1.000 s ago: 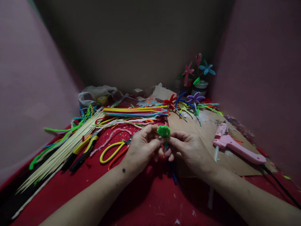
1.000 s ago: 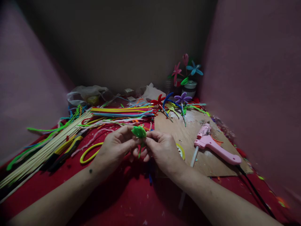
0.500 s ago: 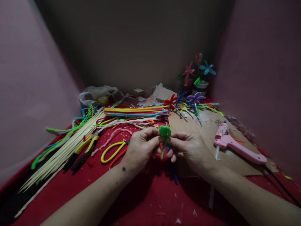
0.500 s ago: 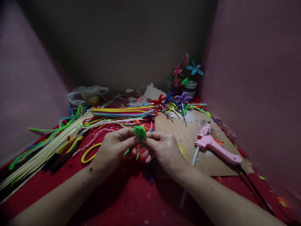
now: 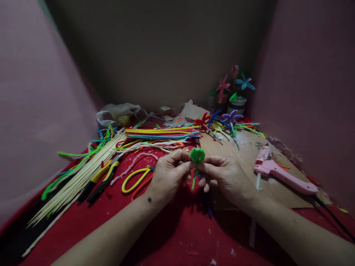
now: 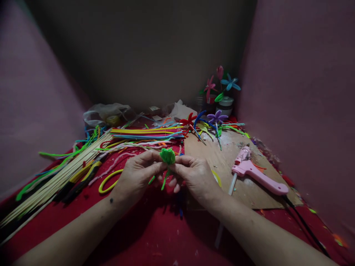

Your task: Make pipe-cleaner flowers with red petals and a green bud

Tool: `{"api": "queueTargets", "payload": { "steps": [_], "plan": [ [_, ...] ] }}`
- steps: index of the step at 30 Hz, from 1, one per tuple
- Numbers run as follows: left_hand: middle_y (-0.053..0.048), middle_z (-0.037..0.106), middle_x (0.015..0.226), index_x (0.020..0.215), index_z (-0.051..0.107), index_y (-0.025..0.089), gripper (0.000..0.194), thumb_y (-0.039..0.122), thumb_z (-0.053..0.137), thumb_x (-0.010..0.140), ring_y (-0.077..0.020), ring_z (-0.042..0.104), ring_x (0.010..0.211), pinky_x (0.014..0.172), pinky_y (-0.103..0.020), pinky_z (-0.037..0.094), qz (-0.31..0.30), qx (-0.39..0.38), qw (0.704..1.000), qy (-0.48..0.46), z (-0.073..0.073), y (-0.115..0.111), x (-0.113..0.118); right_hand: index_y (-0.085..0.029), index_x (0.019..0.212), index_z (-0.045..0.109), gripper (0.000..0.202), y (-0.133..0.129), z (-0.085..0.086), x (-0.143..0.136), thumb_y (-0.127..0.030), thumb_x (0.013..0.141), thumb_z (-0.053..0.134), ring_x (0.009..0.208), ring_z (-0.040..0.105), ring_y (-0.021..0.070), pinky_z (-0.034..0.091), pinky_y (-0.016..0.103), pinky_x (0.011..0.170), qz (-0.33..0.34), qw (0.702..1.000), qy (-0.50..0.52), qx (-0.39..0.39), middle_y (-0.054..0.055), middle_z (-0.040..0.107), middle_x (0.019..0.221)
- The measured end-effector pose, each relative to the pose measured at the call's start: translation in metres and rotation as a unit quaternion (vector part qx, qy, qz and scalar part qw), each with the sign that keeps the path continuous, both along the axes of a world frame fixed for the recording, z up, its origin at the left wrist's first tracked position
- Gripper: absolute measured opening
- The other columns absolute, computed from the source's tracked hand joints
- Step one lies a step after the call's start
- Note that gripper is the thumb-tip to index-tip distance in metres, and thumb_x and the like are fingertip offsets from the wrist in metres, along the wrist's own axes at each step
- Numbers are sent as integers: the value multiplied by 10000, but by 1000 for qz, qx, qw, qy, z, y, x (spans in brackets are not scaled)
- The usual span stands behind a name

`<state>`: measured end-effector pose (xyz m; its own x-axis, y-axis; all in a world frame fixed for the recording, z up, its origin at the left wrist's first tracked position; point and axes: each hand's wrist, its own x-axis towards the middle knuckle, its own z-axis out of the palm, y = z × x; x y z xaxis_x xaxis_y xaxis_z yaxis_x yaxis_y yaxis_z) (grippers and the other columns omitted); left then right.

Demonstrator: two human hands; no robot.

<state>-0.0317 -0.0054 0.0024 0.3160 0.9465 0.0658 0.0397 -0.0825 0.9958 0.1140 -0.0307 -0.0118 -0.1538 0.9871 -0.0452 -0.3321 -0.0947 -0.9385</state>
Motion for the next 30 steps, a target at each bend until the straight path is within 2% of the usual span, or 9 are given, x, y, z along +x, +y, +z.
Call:
{"api": "queueTargets", "payload": {
  "steps": [4, 9, 15, 20, 26, 30],
  "plan": [
    [36, 532, 523, 718, 605, 145, 96, 229, 650, 704, -77, 466, 425, 402, -189, 387, -4, -18, 1000, -26, -1, 0, 0, -123, 781, 666, 237, 2, -4, 2, -329, 676, 718, 412, 589, 89, 446, 150, 355, 16, 1000, 6, -3, 22, 664, 597],
    [36, 549, 552, 691, 604, 143, 103, 212, 680, 678, -59, 450, 424, 407, -177, 369, -16, -24, 998, -56, -3, 2, 0, -125, 756, 634, 232, 4, -6, 4, -309, 657, 736, 364, 561, 100, 436, 165, 334, 36, 999, 30, -21, -4, 612, 467],
    [39, 548, 541, 691, 618, 141, 102, 193, 700, 659, -50, 443, 419, 404, -169, 361, -20, -29, 997, -71, -5, 3, 0, -132, 782, 644, 197, 5, -8, 5, -287, 688, 721, 394, 579, 99, 439, 163, 354, 43, 999, 24, -5, 1, 630, 501],
    [33, 557, 557, 698, 601, 132, 131, 197, 709, 659, -50, 446, 410, 391, -170, 354, -45, -29, 996, -70, -5, 7, -3, -139, 767, 644, 233, 4, -7, 6, -331, 667, 733, 394, 570, 97, 445, 180, 357, 44, 999, 7, 22, 2, 641, 546],
    [9, 601, 728, 912, 563, 165, 212, 185, 659, 724, -66, 501, 499, 427, -177, 396, -102, -20, 991, -85, 8, 10, -9, -138, 695, 625, 244, 1, 2, 4, -372, 692, 694, 363, 532, 80, 410, 176, 363, -21, 996, -65, 64, -10, 624, 508],
    [9, 587, 701, 927, 523, 166, 236, 221, 650, 736, -94, 530, 517, 425, -192, 409, -55, 37, 997, -49, 13, 4, -7, -141, 712, 648, 182, 0, 2, 4, -320, 740, 641, 397, 534, 89, 417, 194, 410, -77, 981, -149, 93, -13, 607, 496]
  ]
}}
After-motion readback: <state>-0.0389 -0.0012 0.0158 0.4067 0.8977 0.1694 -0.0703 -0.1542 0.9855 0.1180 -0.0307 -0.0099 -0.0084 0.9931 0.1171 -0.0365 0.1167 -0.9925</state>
